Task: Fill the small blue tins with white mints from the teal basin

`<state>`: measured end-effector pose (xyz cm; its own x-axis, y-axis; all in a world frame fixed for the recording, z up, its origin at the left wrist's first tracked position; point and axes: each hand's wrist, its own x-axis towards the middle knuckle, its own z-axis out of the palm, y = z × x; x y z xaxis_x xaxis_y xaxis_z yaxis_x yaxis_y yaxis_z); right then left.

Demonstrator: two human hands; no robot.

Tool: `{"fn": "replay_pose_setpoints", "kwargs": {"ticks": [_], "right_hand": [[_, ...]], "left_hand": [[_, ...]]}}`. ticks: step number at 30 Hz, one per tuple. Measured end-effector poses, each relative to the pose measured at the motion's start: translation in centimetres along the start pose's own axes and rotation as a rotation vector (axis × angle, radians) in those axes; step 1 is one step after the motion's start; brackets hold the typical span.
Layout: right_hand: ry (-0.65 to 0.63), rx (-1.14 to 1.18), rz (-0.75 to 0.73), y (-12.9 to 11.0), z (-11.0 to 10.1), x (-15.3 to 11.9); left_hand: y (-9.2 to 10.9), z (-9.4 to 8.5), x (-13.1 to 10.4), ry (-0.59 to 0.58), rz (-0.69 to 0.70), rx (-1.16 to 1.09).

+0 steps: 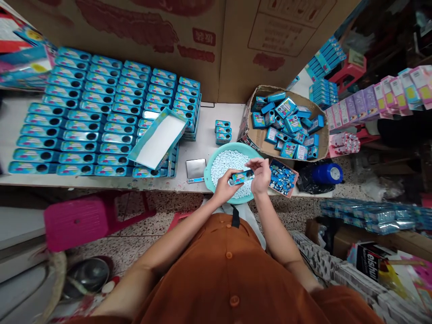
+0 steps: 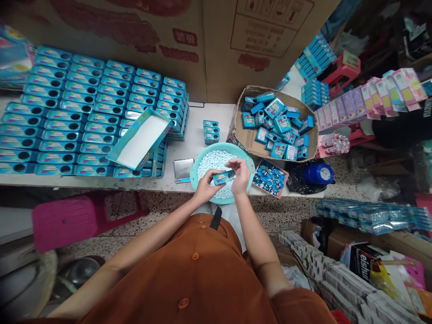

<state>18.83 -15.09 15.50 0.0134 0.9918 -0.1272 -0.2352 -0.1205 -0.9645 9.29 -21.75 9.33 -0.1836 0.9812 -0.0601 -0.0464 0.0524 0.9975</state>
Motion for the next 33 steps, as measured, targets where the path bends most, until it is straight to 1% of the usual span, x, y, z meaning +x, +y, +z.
{"fn": "replay_pose_setpoints", "kwargs": {"ticks": [8, 12, 15, 17, 18, 19, 20, 21, 23, 24, 26, 27, 29, 31, 33], "right_hand": [[0.036, 0.016, 0.018, 1.1, 0.9, 0.5], [0.01, 0.038, 0.1, 0.9, 0.9, 0.5], [-0.018, 0.064, 0.114, 1.1, 0.4, 0.8], [-0.018, 0.068, 0.13, 2.1, -0.6, 1.4], [-0.009, 0.039, 0.146, 3.0, -1.4, 1.8], [0.01, -0.024, 0.16, 4.1, -2.4, 2.2], [0.019, -0.128, 0.178, 5.4, -3.5, 2.5], [0.0, -0.272, 0.217, 6.7, -4.6, 2.8], [-0.106, -0.621, 0.26, 9.3, -6.9, 3.2], [-0.172, -0.783, 0.243, 10.5, -7.8, 3.4], [-0.261, -1.013, 0.151, 12.6, -8.9, 3.7], [-0.28, -1.084, 0.104, 13.6, -9.0, 3.8], [-0.286, -1.179, 0.05, 15.3, -8.6, 3.7], [-0.277, -1.259, 0.022, 16.8, -7.5, 3.0], [-0.283, -1.311, -0.013, 17.8, -6.4, 1.6]], "left_hand": [[-1.0, 0.4, -0.4, 0.05, -0.066, -0.063], [-1.2, 0.6, -0.5, 0.034, -0.126, -0.054], [-1.3, 0.5, -0.6, 0.013, -0.126, -0.046], [-1.3, -0.1, -0.5, 0.035, -0.107, -0.024], [-1.3, -0.5, -0.5, 0.055, -0.1, -0.01], [-1.3, -1.0, -0.5, 0.075, -0.094, 0.004], [-1.1, -1.6, -0.6, 0.096, -0.086, 0.017], [-0.9, -2.2, -0.6, 0.117, -0.076, 0.029], [-0.3, -3.5, -0.8, 0.143, -0.058, 0.057], [0.1, -4.1, -1.0, 0.149, -0.048, 0.071], [0.8, -5.1, -1.3, 0.154, -0.026, 0.103], [1.1, -5.4, -1.5, 0.158, -0.014, 0.117], [1.4, -5.9, -1.8, 0.177, 0.01, 0.14], [1.6, -6.1, -2.1, 0.199, 0.024, 0.17], [1.6, -6.2, -2.2, 0.219, 0.031, 0.201]]}}
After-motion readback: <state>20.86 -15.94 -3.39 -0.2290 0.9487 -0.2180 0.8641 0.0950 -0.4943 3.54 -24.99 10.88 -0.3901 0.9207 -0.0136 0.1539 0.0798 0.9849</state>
